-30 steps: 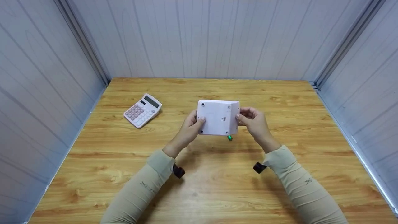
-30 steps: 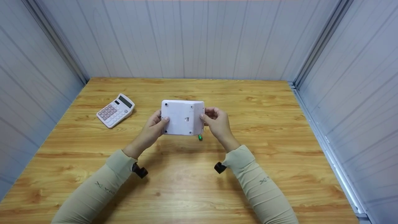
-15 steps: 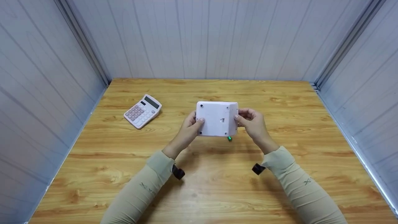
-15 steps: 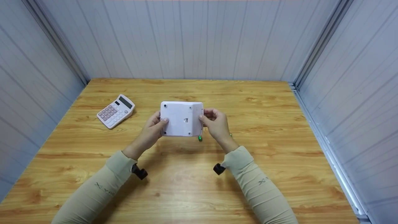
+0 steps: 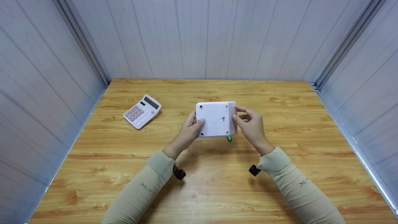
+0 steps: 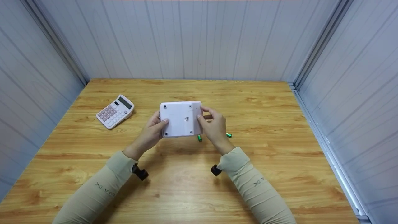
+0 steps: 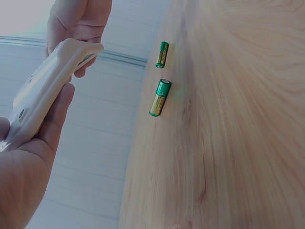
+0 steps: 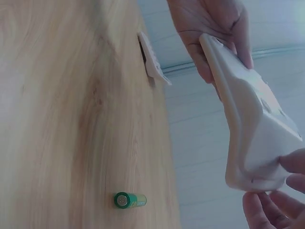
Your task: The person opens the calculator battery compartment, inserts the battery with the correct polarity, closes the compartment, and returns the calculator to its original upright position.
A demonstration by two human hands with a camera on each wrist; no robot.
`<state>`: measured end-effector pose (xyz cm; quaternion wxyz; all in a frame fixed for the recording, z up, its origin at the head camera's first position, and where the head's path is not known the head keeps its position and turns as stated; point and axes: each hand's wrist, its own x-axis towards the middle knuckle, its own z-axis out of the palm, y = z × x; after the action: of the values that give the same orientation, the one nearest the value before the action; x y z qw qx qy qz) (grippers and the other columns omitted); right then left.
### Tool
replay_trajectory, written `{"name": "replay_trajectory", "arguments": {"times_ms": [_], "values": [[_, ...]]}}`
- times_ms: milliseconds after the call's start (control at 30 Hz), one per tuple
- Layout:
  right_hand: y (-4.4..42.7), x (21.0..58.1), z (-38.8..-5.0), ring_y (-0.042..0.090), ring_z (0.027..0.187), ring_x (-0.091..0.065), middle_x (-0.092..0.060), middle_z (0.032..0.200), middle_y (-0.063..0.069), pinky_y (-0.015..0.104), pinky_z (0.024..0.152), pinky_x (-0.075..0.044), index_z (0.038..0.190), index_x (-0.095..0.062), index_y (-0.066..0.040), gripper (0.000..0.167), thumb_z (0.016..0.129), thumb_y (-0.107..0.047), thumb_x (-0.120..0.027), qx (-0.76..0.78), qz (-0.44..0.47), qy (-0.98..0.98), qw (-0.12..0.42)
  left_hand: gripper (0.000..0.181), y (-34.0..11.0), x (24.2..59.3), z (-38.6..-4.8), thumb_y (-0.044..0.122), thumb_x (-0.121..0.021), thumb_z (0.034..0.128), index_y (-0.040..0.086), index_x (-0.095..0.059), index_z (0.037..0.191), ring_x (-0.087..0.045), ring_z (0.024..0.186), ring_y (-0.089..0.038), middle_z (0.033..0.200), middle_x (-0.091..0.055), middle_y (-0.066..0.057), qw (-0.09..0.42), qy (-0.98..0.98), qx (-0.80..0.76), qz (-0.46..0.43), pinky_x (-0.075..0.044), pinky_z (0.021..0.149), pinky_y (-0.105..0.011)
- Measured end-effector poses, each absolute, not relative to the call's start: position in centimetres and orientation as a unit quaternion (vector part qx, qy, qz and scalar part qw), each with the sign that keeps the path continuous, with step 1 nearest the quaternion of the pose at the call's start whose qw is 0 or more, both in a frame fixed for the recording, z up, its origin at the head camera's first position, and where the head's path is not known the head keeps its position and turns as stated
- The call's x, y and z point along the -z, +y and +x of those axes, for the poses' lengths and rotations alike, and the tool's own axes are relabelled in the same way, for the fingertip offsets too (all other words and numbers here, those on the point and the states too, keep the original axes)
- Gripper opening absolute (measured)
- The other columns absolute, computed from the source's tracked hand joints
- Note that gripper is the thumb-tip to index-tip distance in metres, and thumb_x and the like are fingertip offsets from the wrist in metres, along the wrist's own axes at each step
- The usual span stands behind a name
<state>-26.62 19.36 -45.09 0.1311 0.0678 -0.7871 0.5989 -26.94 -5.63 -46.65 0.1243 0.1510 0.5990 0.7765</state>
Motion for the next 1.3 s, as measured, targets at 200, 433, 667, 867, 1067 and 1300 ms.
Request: {"name": "replay_trajectory", "arguments": {"times_ms": [200, 433, 667, 867, 1067, 1300], "values": [[17.9, 44.9, -26.0, 0.040, 0.119, -0.072, -0.066, 0.148, 0.020, 0.046, 0.095, -0.066, 0.143, -0.067, 0.001, 0.048, 0.097, -0.008, -0.078, -0.566, 0.101, -0.805, 0.149, 0.049, -5.4, 46.7, -26.9, 0.006, -0.037, 0.1148, 0.003, -0.028, 0.163, -0.067, 0.126, -0.033, 0.149, -0.057, -0.029, 0.117, 0.618, -0.761, 0.159, -0.061, 0.105, -0.057], [16.9, 44.5, -26.0, 0.043, 0.129, -0.067, -0.063, 0.148, 0.022, 0.058, 0.103, -0.061, 0.147, -0.061, 0.001, 0.060, 0.093, -0.012, -0.085, -0.537, 0.089, -0.827, 0.144, 0.050, -5.6, 46.8, -26.9, 0.007, -0.038, 0.1148, 0.001, -0.028, 0.164, -0.063, 0.136, -0.041, 0.153, -0.055, -0.030, 0.087, 0.649, -0.734, 0.181, -0.059, 0.108, -0.059], [16.4, 44.2, -26.1, 0.040, 0.128, -0.064, -0.058, 0.148, 0.021, 0.055, 0.102, -0.062, 0.146, -0.057, 0.001, 0.062, 0.092, -0.009, -0.084, -0.538, 0.061, -0.831, 0.128, 0.052, -5.7, 46.9, -26.9, 0.008, -0.040, 0.1146, 0.002, -0.028, 0.165, -0.062, 0.138, -0.043, 0.154, -0.056, -0.029, 0.074, 0.666, -0.717, 0.192, -0.057, 0.109, -0.061], [16.1, 44.2, -26.1, 0.038, 0.122, -0.066, -0.059, 0.144, 0.022, 0.055, 0.093, -0.066, 0.145, -0.057, 0.001, 0.060, 0.090, -0.007, -0.080, -0.536, 0.054, -0.832, 0.134, 0.052, -5.6, 47.0, -26.8, 0.009, -0.040, 0.1153, 0.004, -0.028, 0.165, -0.063, 0.135, -0.041, 0.151, -0.058, -0.028, 0.074, 0.671, -0.712, 0.193, -0.059, 0.107, -0.060], [16.2, 44.2, -26.3, 0.038, 0.121, -0.069, -0.063, 0.141, 0.022, 0.055, 0.092, -0.066, 0.145, -0.059, 0.001, 0.061, 0.089, -0.008, -0.079, -0.545, 0.057, -0.826, 0.129, 0.050, -5.6, 46.9, -26.8, 0.008, -0.040, 0.1149, 0.003, -0.030, 0.164, -0.065, 0.133, -0.041, 0.149, -0.059, -0.029, 0.071, 0.669, -0.715, 0.190, -0.059, 0.106, -0.060], [16.5, 44.5, -26.4, 0.042, 0.131, -0.066, -0.064, 0.148, 0.024, 0.057, 0.112, -0.056, 0.148, -0.061, 0.001, 0.057, 0.093, -0.003, -0.075, -0.582, 0.097, -0.796, 0.136, 0.049, -5.9, 46.8, -27.0, 0.008, -0.040, 0.1144, 0.004, -0.031, 0.163, -0.065, 0.133, -0.040, 0.150, -0.059, -0.029, 0.078, 0.655, -0.734, 0.162, -0.059, 0.106, -0.062]]}}
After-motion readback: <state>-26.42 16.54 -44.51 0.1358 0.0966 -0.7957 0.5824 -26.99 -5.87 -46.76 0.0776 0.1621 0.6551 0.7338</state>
